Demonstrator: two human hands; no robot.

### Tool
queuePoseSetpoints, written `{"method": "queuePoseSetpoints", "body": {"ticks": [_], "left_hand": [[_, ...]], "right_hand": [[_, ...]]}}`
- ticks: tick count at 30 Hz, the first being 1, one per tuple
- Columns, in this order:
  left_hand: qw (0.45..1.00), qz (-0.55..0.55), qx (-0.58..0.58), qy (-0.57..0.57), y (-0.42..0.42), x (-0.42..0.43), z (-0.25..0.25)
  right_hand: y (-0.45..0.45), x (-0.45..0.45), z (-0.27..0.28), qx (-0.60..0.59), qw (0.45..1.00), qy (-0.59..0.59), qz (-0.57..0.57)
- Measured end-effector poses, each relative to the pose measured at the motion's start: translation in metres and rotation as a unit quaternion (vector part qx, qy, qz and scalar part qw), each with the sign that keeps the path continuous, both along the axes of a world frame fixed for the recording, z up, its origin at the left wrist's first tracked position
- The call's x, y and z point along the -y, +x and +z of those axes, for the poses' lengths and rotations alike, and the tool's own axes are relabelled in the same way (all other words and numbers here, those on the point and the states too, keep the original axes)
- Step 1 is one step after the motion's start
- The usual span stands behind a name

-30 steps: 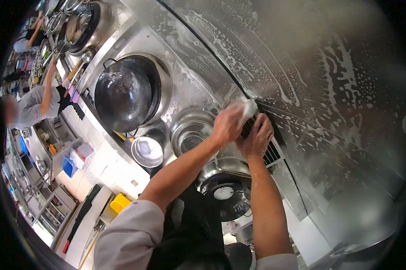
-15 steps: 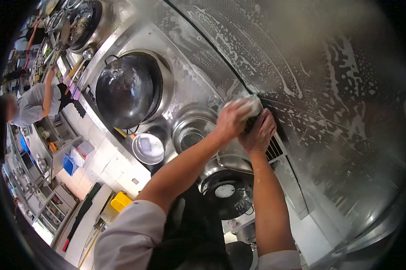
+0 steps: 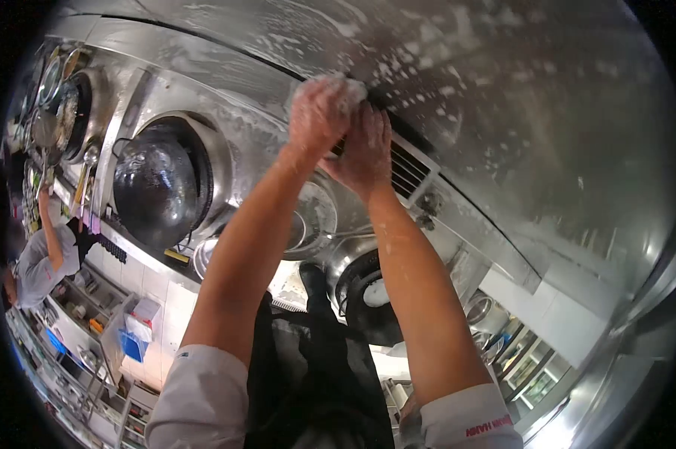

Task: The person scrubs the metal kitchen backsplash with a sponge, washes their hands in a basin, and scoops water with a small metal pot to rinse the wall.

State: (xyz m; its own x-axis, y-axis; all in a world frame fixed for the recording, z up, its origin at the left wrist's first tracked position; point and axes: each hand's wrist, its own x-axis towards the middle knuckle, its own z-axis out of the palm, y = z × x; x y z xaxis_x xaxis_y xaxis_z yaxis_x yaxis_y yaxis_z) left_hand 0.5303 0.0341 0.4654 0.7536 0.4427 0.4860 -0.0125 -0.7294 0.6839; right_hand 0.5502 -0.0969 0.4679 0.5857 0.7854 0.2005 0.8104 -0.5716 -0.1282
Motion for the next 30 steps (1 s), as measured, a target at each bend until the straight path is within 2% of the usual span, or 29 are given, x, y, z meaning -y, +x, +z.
{"method": "queuePoseSetpoints", "body": {"ticks": [2, 3, 5, 6, 8, 9, 10, 12, 13, 14, 15, 16, 18, 20, 21, 24, 25, 27, 28, 30], "left_hand": [[0.995, 0.053, -0.052, 0.069, 0.001, 0.008, 0.005], [0.989, 0.04, -0.064, 0.125, 0.006, 0.015, 0.007], [0.972, 0.004, -0.175, 0.159, 0.021, 0.069, 0.002], [0.974, -0.015, -0.159, 0.163, 0.031, 0.108, -0.01], [0.892, -0.164, -0.281, 0.314, 0.037, 0.156, 0.025], [0.937, -0.131, -0.202, 0.255, 0.038, 0.176, 0.009], [0.936, -0.129, -0.208, 0.253, 0.037, 0.172, 0.0], [0.952, -0.2, -0.14, 0.186, 0.039, 0.14, -0.018], [0.898, -0.232, -0.304, 0.219, 0.032, 0.101, 0.012], [0.954, -0.162, -0.172, 0.183, 0.02, 0.072, 0.005], [0.955, -0.111, -0.113, 0.251, 0.021, 0.051, -0.011], [0.972, -0.059, -0.144, 0.176, -0.002, 0.046, 0.033], [0.969, 0.068, -0.123, 0.201, 0.006, 0.081, 0.021], [0.912, -0.094, -0.306, 0.258, 0.016, 0.129, 0.026], [0.911, -0.091, -0.304, 0.262, 0.016, 0.142, 0.025], [0.947, -0.228, -0.08, 0.211, 0.009, 0.169, 0.008], [0.948, -0.222, -0.079, 0.213, -0.001, 0.169, -0.004], [0.893, -0.36, -0.008, 0.272, -0.014, 0.157, -0.03], [0.892, -0.361, -0.012, 0.271, -0.027, 0.147, -0.039], [0.851, -0.355, 0.199, 0.332, -0.037, 0.12, -0.051]], "right_hand": [[-0.018, 0.024, 0.0, -0.019, 0.998, 0.031, -0.043], [-0.027, 0.05, 0.005, -0.05, 0.991, 0.077, -0.101], [-0.038, 0.102, 0.014, -0.084, 0.97, 0.143, -0.179], [-0.042, 0.127, 0.015, -0.089, 0.962, 0.167, -0.197], [-0.045, 0.166, 0.025, -0.116, 0.944, 0.189, -0.243], [-0.044, 0.186, 0.034, -0.117, 0.947, 0.164, -0.251], [-0.045, 0.205, 0.042, -0.121, 0.948, 0.138, -0.261], [-0.054, 0.242, 0.052, -0.151, 0.938, 0.191, -0.248], [-0.06, 0.264, 0.054, -0.154, 0.935, 0.197, -0.252], [-0.07, 0.292, 0.057, -0.173, 0.929, 0.172, -0.28], [-0.08, 0.316, 0.057, -0.19, 0.921, 0.148, -0.307], [-0.091, 0.338, 0.055, -0.189, 0.919, 0.15, -0.313], [-0.105, 0.368, 0.041, -0.223, 0.878, 0.231, -0.356], [-0.104, 0.365, 0.032, -0.198, 0.884, 0.207, -0.369], [-0.099, 0.354, 0.032, -0.232, 0.874, 0.239, -0.354], [-0.079, 0.3, 0.051, -0.262, 0.87, 0.277, -0.312], [-0.071, 0.282, 0.06, -0.264, 0.877, 0.278, -0.289], [-0.048, 0.259, 0.068, -0.234, 0.901, 0.253, -0.264], [-0.047, 0.253, 0.069, -0.213, 0.919, 0.216, -0.252], [-0.032, 0.237, 0.064, -0.191, 0.936, 0.177, -0.236]]}}
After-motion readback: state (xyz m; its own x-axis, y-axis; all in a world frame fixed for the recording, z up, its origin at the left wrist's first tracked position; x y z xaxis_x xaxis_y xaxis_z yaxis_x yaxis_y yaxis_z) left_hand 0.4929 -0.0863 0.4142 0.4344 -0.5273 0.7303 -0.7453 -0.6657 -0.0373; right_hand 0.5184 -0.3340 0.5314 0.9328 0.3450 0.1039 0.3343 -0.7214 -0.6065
